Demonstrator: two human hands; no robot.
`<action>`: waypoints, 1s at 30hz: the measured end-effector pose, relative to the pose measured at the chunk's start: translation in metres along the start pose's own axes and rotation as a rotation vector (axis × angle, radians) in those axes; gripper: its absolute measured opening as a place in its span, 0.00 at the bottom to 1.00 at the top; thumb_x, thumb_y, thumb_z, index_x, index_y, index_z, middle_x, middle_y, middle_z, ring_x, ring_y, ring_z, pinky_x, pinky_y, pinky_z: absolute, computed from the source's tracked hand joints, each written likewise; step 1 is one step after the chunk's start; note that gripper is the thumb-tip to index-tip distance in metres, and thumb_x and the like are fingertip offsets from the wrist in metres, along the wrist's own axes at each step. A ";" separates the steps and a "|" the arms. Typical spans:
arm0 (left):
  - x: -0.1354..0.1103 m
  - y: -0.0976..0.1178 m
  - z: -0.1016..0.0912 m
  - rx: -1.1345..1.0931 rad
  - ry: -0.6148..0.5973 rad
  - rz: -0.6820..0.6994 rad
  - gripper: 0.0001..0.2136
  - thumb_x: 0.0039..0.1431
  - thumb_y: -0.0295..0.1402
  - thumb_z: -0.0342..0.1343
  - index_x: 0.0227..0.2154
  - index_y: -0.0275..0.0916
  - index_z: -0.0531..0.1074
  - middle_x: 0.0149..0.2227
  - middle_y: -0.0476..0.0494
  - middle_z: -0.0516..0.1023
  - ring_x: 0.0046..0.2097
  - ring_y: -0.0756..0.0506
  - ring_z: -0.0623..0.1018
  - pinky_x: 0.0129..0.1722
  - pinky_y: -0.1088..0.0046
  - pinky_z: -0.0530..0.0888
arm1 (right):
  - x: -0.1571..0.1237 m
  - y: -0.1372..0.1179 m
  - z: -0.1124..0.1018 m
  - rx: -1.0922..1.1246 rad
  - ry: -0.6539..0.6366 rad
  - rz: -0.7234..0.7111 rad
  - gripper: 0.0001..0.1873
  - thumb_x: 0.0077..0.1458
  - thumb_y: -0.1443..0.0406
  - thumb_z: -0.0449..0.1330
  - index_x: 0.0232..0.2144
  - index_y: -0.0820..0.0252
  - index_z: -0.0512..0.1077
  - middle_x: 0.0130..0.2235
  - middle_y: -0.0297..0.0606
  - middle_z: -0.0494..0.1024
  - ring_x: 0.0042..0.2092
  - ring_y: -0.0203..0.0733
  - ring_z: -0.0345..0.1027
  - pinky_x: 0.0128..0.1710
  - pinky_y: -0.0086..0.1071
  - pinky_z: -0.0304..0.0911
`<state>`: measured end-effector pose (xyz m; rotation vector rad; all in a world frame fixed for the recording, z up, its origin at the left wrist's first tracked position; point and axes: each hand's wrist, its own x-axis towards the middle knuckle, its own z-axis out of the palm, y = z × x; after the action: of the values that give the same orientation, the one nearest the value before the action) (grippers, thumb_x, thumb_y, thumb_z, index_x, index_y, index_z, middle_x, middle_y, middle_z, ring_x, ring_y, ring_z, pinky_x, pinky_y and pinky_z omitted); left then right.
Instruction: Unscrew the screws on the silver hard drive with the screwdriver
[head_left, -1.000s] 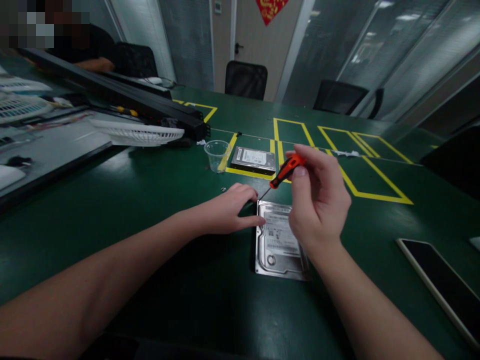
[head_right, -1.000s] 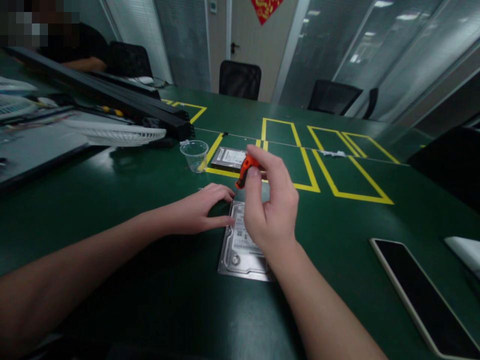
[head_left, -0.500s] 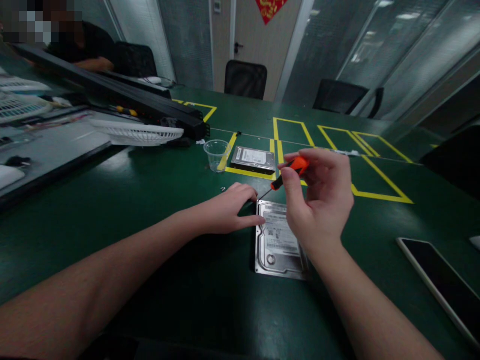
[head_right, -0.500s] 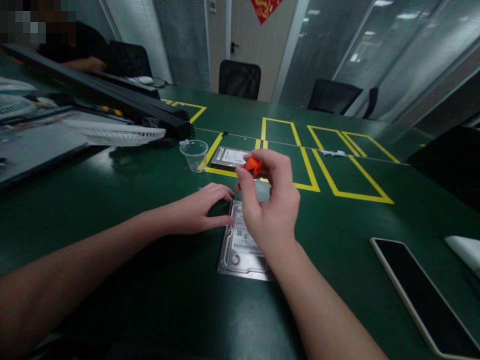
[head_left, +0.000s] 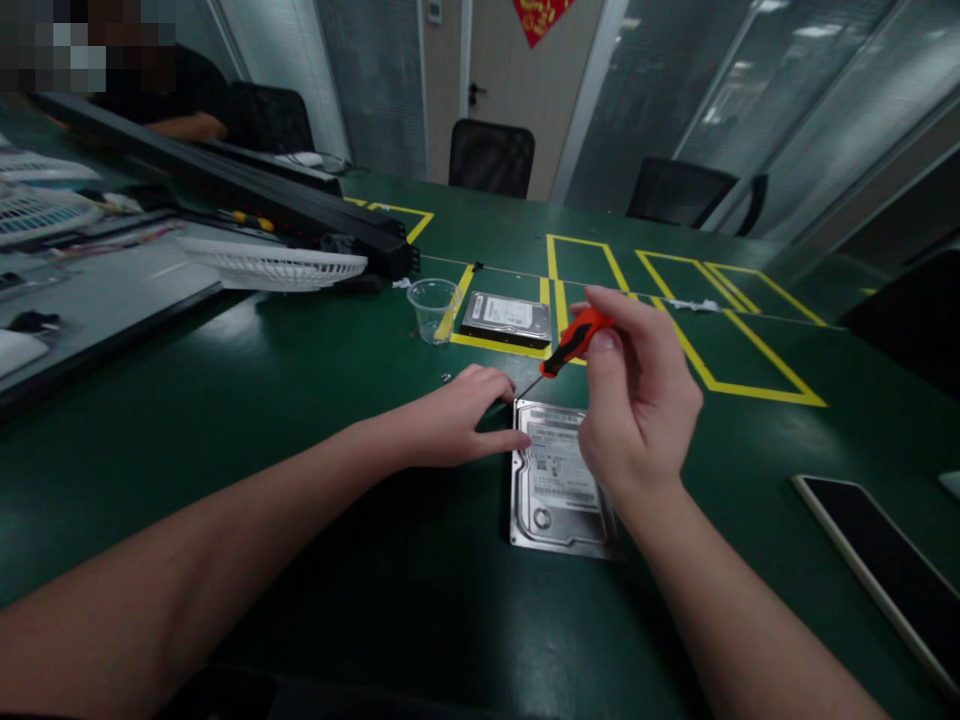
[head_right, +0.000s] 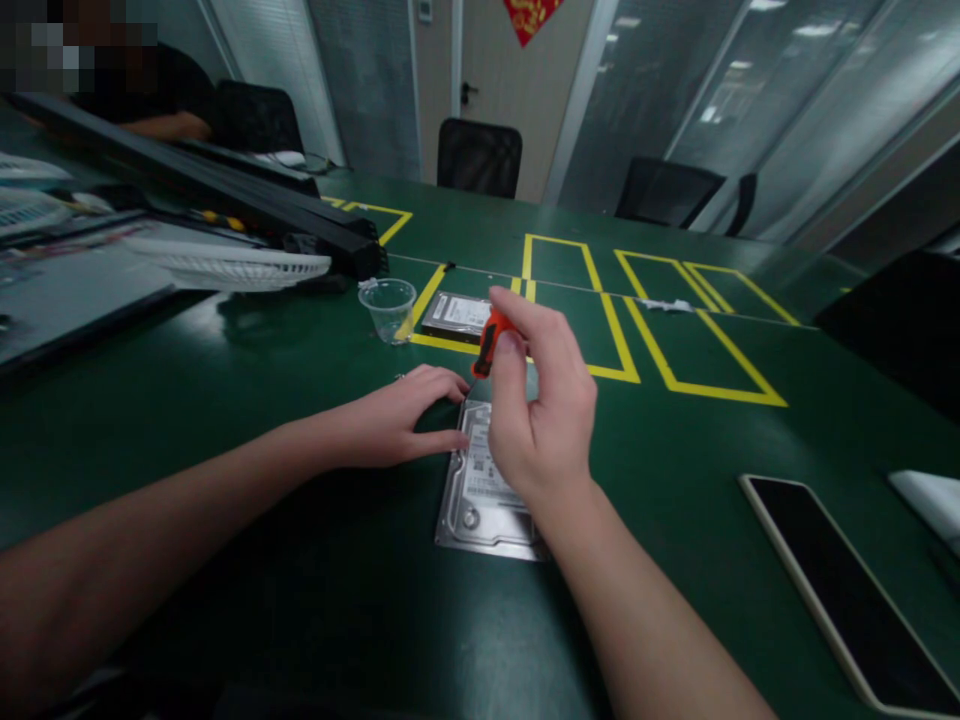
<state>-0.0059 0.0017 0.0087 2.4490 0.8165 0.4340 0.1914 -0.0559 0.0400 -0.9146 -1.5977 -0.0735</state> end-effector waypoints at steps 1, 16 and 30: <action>0.000 0.000 0.000 0.000 0.000 -0.002 0.19 0.66 0.50 0.64 0.47 0.41 0.71 0.56 0.37 0.76 0.59 0.35 0.73 0.59 0.55 0.72 | 0.000 0.000 0.000 0.008 -0.001 0.002 0.19 0.72 0.64 0.54 0.61 0.50 0.74 0.54 0.41 0.82 0.54 0.47 0.78 0.53 0.47 0.77; 0.000 0.001 -0.001 -0.002 -0.012 -0.012 0.20 0.66 0.50 0.64 0.49 0.41 0.71 0.57 0.36 0.77 0.59 0.34 0.73 0.60 0.55 0.72 | 0.000 0.002 0.007 0.075 0.088 0.061 0.14 0.64 0.65 0.66 0.52 0.51 0.75 0.47 0.37 0.79 0.45 0.41 0.77 0.44 0.41 0.77; 0.000 0.001 -0.001 -0.006 -0.004 -0.002 0.19 0.67 0.49 0.64 0.47 0.40 0.71 0.56 0.36 0.76 0.59 0.35 0.73 0.60 0.55 0.72 | -0.002 -0.001 0.002 0.061 0.026 0.029 0.18 0.73 0.64 0.53 0.60 0.49 0.75 0.56 0.40 0.83 0.59 0.50 0.79 0.59 0.52 0.78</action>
<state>-0.0061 0.0014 0.0095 2.4426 0.8141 0.4298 0.1890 -0.0560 0.0384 -0.8856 -1.5538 -0.0164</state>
